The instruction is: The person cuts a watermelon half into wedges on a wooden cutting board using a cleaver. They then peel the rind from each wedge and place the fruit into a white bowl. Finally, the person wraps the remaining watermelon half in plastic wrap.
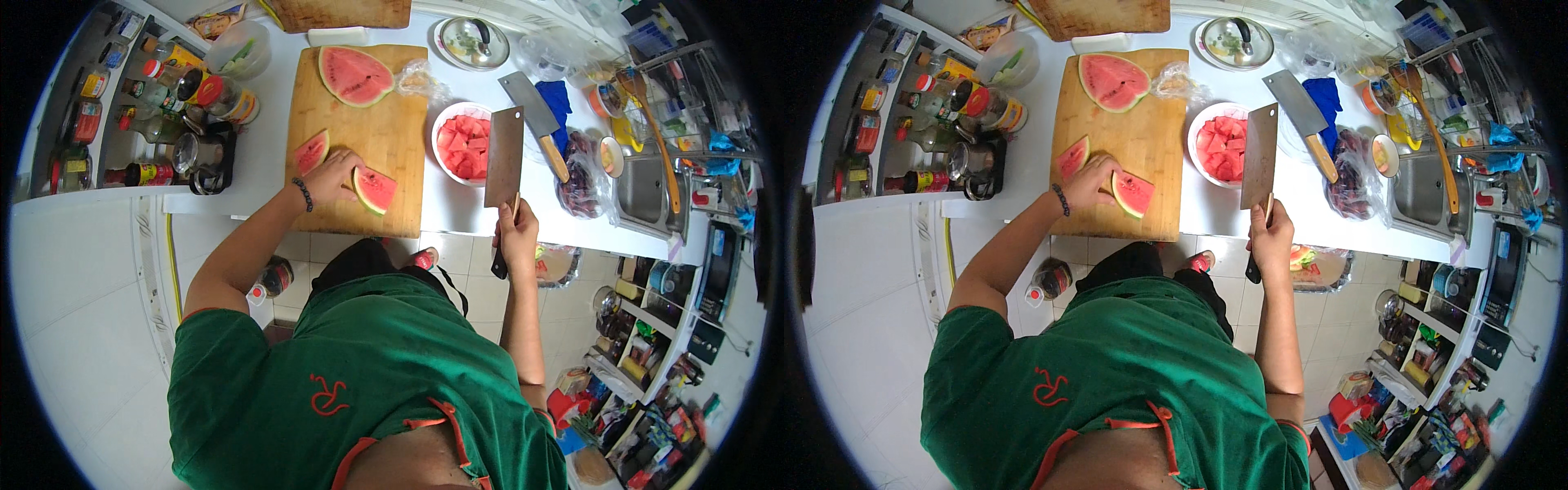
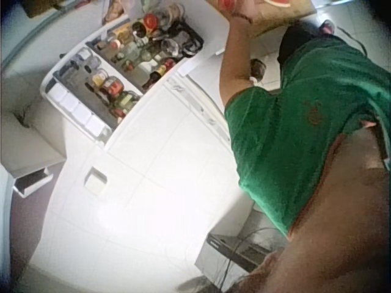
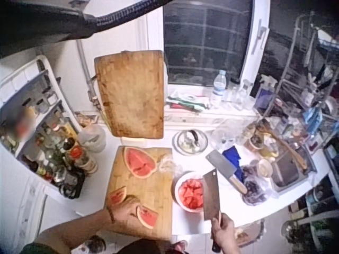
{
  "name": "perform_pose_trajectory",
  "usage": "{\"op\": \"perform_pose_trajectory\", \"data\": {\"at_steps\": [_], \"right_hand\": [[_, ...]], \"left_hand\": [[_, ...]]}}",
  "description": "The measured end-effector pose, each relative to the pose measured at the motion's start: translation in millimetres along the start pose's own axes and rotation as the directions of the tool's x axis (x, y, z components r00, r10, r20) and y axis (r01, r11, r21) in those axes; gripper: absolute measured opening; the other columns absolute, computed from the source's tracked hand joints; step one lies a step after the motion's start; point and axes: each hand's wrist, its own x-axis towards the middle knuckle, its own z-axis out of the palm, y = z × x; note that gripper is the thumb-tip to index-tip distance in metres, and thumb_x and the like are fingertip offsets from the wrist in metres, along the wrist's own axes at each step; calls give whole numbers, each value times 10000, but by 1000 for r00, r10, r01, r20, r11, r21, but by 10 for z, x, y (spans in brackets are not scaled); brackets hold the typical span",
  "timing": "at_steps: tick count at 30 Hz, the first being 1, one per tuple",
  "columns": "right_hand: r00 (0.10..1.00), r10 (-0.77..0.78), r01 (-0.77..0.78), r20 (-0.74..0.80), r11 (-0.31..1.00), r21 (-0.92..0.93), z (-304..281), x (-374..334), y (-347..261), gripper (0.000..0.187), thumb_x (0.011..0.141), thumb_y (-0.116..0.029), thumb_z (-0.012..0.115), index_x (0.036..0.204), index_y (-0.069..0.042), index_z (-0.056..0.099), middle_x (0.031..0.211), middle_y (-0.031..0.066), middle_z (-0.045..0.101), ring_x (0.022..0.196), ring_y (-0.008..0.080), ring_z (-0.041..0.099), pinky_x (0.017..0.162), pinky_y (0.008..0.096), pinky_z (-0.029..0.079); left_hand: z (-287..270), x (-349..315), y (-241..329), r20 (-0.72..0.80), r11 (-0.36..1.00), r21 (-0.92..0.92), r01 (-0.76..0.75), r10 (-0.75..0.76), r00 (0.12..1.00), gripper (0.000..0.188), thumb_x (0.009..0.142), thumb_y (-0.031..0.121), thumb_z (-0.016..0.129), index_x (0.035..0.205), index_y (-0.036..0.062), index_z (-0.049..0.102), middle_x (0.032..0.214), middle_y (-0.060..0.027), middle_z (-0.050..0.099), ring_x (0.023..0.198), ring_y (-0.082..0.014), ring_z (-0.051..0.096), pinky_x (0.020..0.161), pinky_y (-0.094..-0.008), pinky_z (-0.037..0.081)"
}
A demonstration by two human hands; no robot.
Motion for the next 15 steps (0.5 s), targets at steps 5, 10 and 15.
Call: {"op": "perform_pose_trajectory", "data": {"at_steps": [5, 10, 15], "right_hand": [[1000, -9, 9, -3, 1000, -25, 17, 0, -18, 173, 939, -147, 536, 849, -1, 509, 568, 5, 465, 400, 82, 425, 357, 244, 359], [1000, -20, 20, 11, 1000, -8, 41, 7, -13, 170, 939, -144, 534, 852, -2, 506, 576, 6, 466, 405, 81, 421, 356, 243, 360], [1000, -10, 11, 14, 1000, -6, 54, 17, -17, 163, 942, -146, 533, 879, 3, 512, 578, 4, 464, 410, 80, 420, 358, 241, 364]], "left_hand": [[-11, 43, 90, 2, 996, 66, 66, -66, 998, 670, 530, 163, 867, 1063, 33, 482, 1107, -143, 477, 1126, -335, 437, 965, -396, 376], [-46, 81, 127, 58, 987, 103, 125, -132, 990, 664, 521, 174, 874, 1028, 37, 468, 1089, -151, 477, 1121, -341, 431, 951, -402, 379], [33, -46, 101, -33, 992, 79, 96, -94, 995, 639, 558, 155, 862, 1031, 41, 449, 1085, -149, 487, 1033, -345, 499, 895, -391, 423]]}}
